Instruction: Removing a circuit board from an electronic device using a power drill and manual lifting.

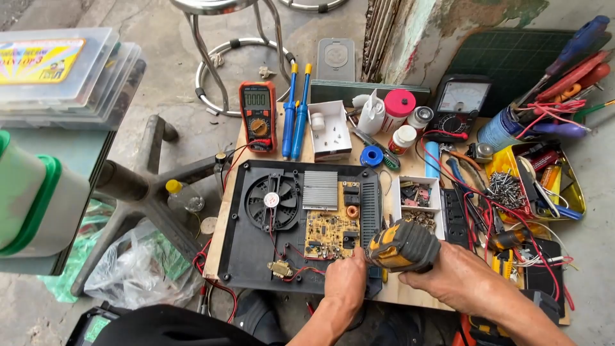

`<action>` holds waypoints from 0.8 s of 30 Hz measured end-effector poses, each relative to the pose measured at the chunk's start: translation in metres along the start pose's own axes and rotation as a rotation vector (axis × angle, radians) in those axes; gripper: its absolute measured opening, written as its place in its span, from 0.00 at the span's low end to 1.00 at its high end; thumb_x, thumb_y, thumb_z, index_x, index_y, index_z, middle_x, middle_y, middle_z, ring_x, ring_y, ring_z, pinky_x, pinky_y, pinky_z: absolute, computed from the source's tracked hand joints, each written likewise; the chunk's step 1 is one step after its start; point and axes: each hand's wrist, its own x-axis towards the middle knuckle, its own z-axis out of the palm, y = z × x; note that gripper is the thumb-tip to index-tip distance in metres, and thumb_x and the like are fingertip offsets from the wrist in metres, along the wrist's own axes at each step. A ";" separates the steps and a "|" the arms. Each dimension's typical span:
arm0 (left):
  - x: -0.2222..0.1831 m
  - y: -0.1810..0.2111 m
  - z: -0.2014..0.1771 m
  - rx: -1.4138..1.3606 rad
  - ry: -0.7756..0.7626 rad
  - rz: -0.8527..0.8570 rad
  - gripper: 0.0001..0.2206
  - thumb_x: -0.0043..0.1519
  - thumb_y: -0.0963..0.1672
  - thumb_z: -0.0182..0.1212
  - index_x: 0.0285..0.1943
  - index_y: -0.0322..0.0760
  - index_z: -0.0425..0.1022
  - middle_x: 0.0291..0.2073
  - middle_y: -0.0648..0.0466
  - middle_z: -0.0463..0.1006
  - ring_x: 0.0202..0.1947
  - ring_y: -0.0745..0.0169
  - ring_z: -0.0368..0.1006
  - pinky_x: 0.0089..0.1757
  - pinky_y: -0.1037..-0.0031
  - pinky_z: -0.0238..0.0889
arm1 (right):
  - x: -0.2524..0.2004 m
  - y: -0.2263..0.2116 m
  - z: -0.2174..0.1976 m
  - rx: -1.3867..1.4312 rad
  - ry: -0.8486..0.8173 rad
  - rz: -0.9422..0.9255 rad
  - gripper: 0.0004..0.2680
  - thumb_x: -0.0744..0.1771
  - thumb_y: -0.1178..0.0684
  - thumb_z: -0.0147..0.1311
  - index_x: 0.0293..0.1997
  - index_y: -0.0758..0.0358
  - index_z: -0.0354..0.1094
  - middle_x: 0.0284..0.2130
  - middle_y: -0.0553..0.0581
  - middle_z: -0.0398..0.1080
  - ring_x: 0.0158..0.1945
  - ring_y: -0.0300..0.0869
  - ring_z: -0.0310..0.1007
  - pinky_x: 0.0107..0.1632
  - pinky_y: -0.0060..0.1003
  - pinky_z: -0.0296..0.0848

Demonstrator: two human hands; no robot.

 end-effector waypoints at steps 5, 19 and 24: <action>0.005 -0.011 0.023 -0.020 0.110 0.040 0.17 0.62 0.30 0.55 0.55 0.35 0.65 0.25 0.45 0.82 0.22 0.36 0.77 0.27 0.46 0.71 | -0.001 0.004 -0.002 -0.002 -0.023 0.044 0.20 0.62 0.30 0.67 0.60 0.31 0.78 0.53 0.44 0.87 0.59 0.45 0.84 0.58 0.39 0.76; -0.001 -0.008 0.016 -0.102 0.241 0.078 0.09 0.75 0.37 0.44 0.46 0.40 0.69 0.15 0.58 0.73 0.12 0.58 0.65 0.20 0.57 0.68 | -0.037 0.002 -0.039 0.350 0.063 0.282 0.19 0.63 0.47 0.78 0.63 0.31 0.91 0.55 0.39 0.95 0.59 0.29 0.85 0.67 0.28 0.73; -0.037 0.021 -0.023 -0.501 0.314 0.030 0.06 0.67 0.45 0.58 0.42 0.45 0.66 0.29 0.50 0.75 0.23 0.38 0.72 0.28 0.44 0.63 | -0.048 -0.028 -0.070 0.324 0.280 0.250 0.25 0.63 0.39 0.69 0.72 0.27 0.76 0.63 0.48 0.83 0.67 0.44 0.81 0.71 0.42 0.75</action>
